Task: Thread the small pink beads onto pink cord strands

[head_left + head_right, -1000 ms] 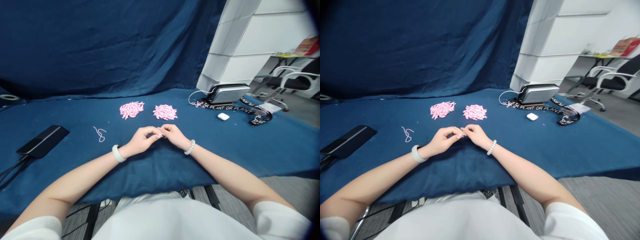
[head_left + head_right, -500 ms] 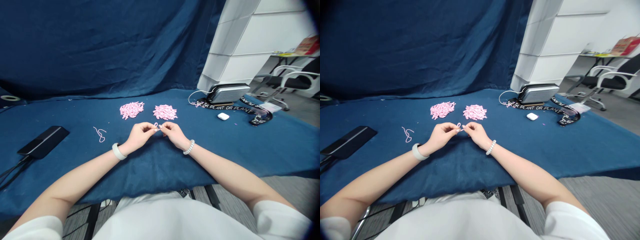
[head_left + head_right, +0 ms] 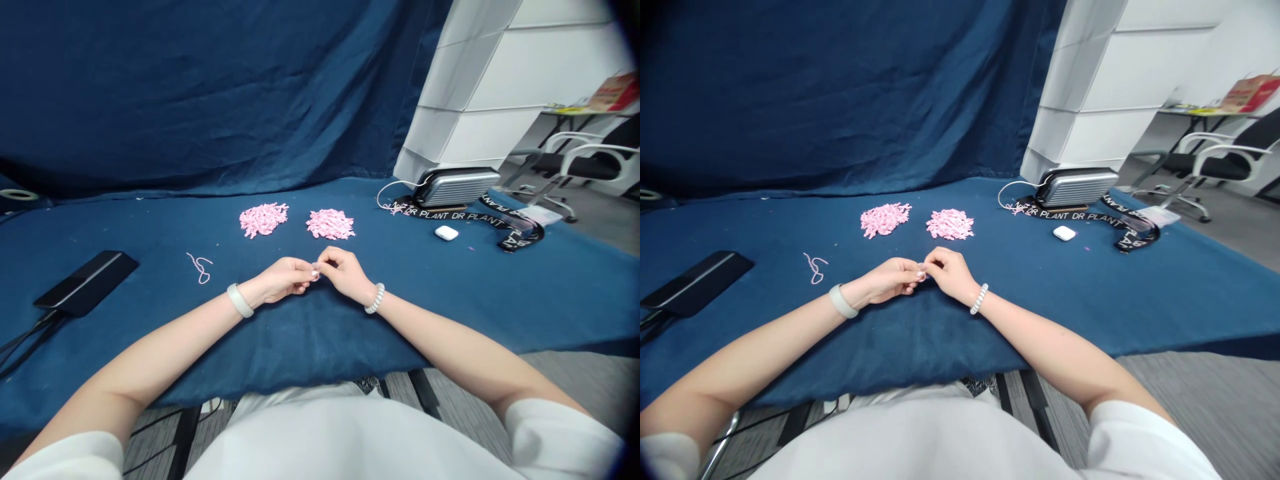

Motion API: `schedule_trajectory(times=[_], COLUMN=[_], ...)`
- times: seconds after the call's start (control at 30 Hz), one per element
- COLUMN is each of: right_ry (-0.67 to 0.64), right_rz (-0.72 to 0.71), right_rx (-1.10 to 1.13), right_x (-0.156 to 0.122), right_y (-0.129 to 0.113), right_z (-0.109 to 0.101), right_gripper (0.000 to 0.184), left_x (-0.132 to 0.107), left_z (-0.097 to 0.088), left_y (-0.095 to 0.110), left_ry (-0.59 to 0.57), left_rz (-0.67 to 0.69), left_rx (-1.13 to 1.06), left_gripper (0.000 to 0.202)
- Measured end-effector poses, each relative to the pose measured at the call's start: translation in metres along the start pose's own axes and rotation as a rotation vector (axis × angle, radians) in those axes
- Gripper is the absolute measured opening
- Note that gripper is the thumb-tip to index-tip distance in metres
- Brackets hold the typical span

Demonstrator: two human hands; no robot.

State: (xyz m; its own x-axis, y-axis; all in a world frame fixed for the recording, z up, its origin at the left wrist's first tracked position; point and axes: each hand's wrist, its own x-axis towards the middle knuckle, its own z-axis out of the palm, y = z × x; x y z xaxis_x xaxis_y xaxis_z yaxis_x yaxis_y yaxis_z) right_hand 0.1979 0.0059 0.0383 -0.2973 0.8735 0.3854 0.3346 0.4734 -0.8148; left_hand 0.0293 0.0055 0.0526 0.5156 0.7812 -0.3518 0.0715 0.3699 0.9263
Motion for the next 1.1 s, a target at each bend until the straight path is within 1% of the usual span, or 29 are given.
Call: schedule_trajectory(times=[0.13, 0.23, 0.33, 0.43, 0.53, 0.6, 0.67, 0.73, 0.87, 1.0, 1.1], right_ry=[-0.148, -0.197, -0.190, -0.221, -0.353, -0.453, -0.511, -0.515, -0.446, -0.402, -0.371], right_rz=[-0.026, 0.083, 0.200, 0.288, 0.390, 0.394, 0.361, 0.326, 0.299, 0.309, 0.296], right_rx=[0.016, 0.077, 0.157, 0.200, 0.203, 0.184, 0.168, 0.169, 0.173, 0.165, 0.143], right_x=[-0.003, -0.002, 0.002, 0.007, 0.009, 0.009, 0.008, 0.008, 0.009, 0.010, 0.011], right_y=[-0.004, -0.003, 0.000, 0.000, -0.003, -0.005, -0.004, -0.001, 0.007, 0.007, 0.003], right_z=[0.000, 0.002, 0.000, -0.006, -0.013, -0.016, -0.016, -0.015, -0.015, -0.017, -0.019], right_gripper=[0.021, 0.023, 0.031, 0.042, 0.055, 0.057, 0.053, 0.048, 0.039, 0.033, 0.029], left_x=[0.002, 0.003, 0.003, 0.004, 0.003, 0.003, 0.004, 0.004, 0.004, 0.007, 0.009], left_z=[-0.004, -0.005, -0.001, 0.003, 0.005, 0.005, 0.005, 0.005, 0.005, 0.006, 0.006], left_y=[-0.005, -0.008, -0.008, -0.008, -0.009, -0.010, -0.011, -0.011, -0.013, -0.016, -0.016], left_ry=[-0.046, -0.051, -0.016, 0.057, 0.076, 0.070, 0.076, 0.094, 0.166, 0.234, 0.253], left_rz=[-0.019, -0.019, 0.004, 0.121, 0.281, 0.352, 0.389, 0.400, 0.376, 0.311, 0.252], left_rx=[0.092, 0.117, 0.079, 0.109, 0.216, 0.276, 0.313, 0.328, 0.283, 0.128, -0.001], left_gripper=[0.031, 0.030, 0.029, 0.028, 0.028, 0.027, 0.027, 0.027, 0.027, 0.027, 0.026])
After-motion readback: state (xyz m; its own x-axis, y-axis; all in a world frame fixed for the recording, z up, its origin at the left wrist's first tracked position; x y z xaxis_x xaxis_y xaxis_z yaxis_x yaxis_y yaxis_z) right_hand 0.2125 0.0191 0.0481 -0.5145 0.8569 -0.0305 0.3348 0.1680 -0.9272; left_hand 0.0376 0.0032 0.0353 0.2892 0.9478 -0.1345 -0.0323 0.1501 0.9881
